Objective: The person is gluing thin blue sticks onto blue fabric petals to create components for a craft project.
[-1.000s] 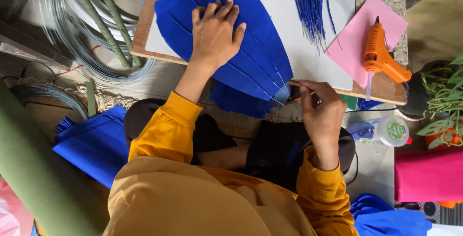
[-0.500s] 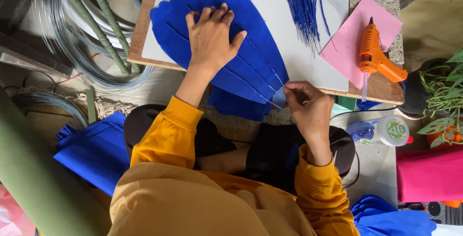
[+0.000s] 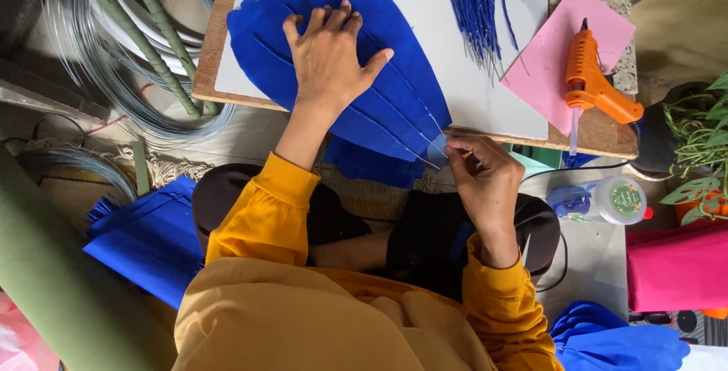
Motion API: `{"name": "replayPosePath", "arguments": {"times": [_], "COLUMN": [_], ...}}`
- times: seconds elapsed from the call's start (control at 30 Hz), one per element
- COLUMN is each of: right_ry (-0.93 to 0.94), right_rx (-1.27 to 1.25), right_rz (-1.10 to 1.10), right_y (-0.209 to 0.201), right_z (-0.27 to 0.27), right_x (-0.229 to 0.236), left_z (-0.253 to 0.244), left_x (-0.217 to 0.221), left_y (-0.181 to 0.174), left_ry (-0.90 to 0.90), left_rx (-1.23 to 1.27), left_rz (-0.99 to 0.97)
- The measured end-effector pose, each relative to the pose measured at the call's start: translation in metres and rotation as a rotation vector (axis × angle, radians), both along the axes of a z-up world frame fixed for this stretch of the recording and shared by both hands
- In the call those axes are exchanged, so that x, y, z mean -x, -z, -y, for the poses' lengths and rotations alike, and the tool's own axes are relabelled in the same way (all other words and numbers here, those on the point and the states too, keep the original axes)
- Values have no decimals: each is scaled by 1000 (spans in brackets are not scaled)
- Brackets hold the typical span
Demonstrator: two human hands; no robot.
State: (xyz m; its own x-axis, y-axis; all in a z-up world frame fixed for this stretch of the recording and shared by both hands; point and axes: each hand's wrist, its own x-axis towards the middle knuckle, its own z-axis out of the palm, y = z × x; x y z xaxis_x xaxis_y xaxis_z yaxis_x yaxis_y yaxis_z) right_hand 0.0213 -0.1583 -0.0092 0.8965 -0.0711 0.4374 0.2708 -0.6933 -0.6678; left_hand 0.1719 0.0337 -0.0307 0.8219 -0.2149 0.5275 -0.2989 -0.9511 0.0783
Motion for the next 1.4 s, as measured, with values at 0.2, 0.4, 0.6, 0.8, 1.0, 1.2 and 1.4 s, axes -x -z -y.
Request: {"name": "replayPosePath", "arguments": {"times": [0.2, 0.4, 0.6, 0.8, 1.0, 1.2, 1.4], "right_ry": [2, 102, 109, 125, 120, 143, 98], "right_rx": [47, 36, 3, -3, -11, -4, -31], "right_rz": [-6, -33, -54, -72, -62, -24, -4], "right_y": [-2, -3, 1, 5, 5, 6, -1], "right_z": [3, 14, 18, 19, 17, 13, 5], "right_x": [7, 23, 27, 27, 24, 20, 9], "left_z": [0, 0, 0, 1, 1, 0, -1], "left_x": [2, 2, 3, 4, 4, 5, 5], "left_y": [-2, 0, 0, 0, 0, 0, 0], "left_ry": [-3, -9, -20, -22, -11, -3, 9], "left_rx": [26, 44, 17, 8, 21, 36, 37], "left_rz": [-1, -36, 13, 16, 3, 5, 23]}}
